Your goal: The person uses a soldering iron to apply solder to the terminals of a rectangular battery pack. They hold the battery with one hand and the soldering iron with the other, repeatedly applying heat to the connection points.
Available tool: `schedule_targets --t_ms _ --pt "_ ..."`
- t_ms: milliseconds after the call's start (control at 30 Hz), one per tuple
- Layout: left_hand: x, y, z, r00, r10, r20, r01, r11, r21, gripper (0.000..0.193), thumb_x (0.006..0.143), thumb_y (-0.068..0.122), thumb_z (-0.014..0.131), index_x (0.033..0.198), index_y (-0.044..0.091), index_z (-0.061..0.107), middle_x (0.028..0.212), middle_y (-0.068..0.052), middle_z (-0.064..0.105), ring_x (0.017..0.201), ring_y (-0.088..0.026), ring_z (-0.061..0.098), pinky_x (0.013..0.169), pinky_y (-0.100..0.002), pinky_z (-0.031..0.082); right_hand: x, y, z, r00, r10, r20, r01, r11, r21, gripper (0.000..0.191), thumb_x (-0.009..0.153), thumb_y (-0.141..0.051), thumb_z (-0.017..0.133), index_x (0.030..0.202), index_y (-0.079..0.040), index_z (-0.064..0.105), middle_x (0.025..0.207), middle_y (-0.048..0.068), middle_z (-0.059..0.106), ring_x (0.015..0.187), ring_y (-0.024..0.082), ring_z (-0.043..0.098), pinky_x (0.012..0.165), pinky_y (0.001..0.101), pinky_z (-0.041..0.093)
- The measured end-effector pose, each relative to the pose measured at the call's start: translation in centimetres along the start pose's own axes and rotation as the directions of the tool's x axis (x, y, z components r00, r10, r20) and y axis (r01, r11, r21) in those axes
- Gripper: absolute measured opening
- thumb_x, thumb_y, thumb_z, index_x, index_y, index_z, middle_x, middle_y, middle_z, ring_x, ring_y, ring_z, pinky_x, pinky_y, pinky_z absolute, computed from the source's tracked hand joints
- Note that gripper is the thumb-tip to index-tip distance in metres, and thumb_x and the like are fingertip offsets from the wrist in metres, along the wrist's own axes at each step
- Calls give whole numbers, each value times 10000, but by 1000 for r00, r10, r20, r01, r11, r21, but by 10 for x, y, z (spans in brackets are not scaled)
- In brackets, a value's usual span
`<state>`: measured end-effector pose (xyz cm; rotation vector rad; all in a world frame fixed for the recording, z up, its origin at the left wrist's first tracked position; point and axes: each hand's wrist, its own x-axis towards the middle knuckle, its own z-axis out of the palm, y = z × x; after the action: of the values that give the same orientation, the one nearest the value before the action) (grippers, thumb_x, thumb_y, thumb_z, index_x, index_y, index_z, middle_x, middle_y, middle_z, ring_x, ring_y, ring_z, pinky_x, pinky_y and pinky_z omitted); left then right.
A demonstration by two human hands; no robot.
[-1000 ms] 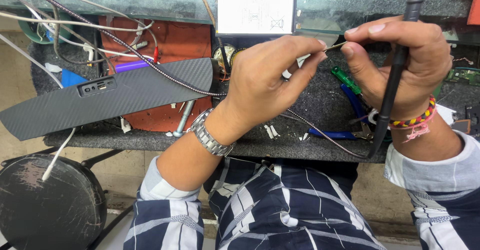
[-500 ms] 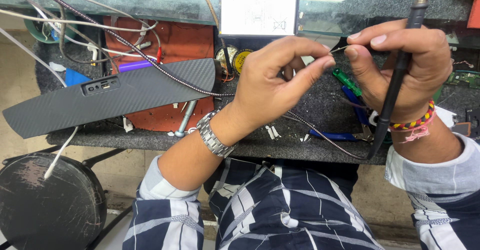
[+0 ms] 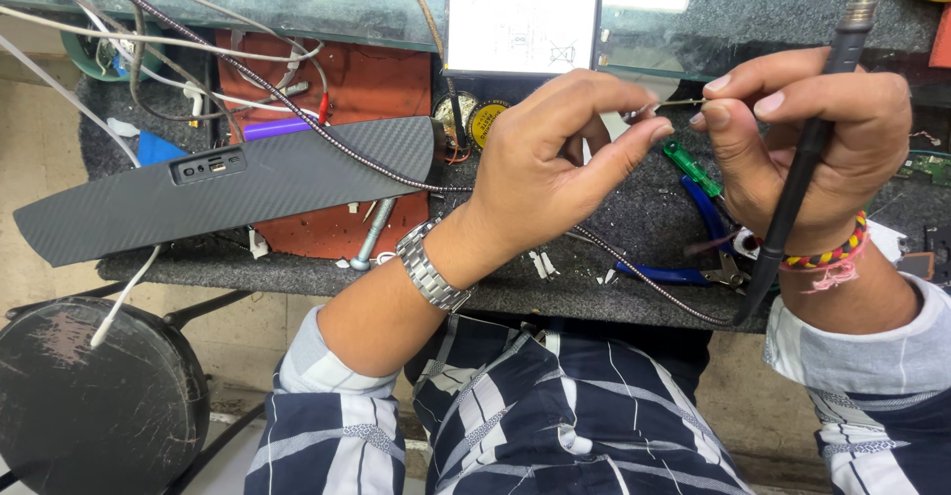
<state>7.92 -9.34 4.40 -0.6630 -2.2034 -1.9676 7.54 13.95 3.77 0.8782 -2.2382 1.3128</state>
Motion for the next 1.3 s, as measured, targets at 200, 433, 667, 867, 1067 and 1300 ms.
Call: schedule_targets --t_ms 200,433,667,867,1067,1300 --pt "3 2 -5 994 107 0 -107 994 10 133 1028 120 775 1149 85 731 1018 -18 734 719 -35 664 583 -177 516 -4 -2 2 999 53 -4 -53 998 24 314 1097 6 709 1183 -13 408 1075 236 689 854 184 731 709 214 599" --pt "6 5 -10 915 372 155 -397 898 188 154 972 80 803 1095 82 712 1056 -32 692 845 -182 717 701 -288 571 -6 -3 6 995 97 -38 -96 995 19 325 1045 38 736 1162 -21 439 1056 213 713 888 188 720 735 223 564" --pt "7 5 -16 901 410 142 -434 843 317 235 968 91 813 1171 84 694 1060 -14 679 876 -171 708 706 -298 555 -7 -4 8 991 120 -58 -116 991 73 343 1078 52 754 1222 -33 454 1080 214 709 929 200 729 775 243 590" --pt "9 7 -20 878 448 168 -476 783 401 256 980 95 814 1200 104 682 1096 -3 679 882 -156 695 691 -290 526 4 -10 12 997 76 -14 -75 996 44 382 963 38 799 1169 -29 484 1056 221 712 937 244 739 784 294 608" --pt "8 7 -19 878 441 185 -473 748 465 229 1014 103 791 1219 92 688 1109 -7 670 891 -164 670 664 -301 501 12 -14 8 996 87 37 -86 996 -34 313 947 32 782 1107 -44 524 1024 186 745 821 199 745 666 254 573" --pt "6 3 -19 914 393 102 -363 678 640 200 1046 124 753 1231 77 696 1141 -3 658 829 -155 623 685 -311 495 16 -17 10 996 37 78 -34 998 -48 341 927 27 802 1107 -52 524 1015 173 738 842 214 747 688 274 585"
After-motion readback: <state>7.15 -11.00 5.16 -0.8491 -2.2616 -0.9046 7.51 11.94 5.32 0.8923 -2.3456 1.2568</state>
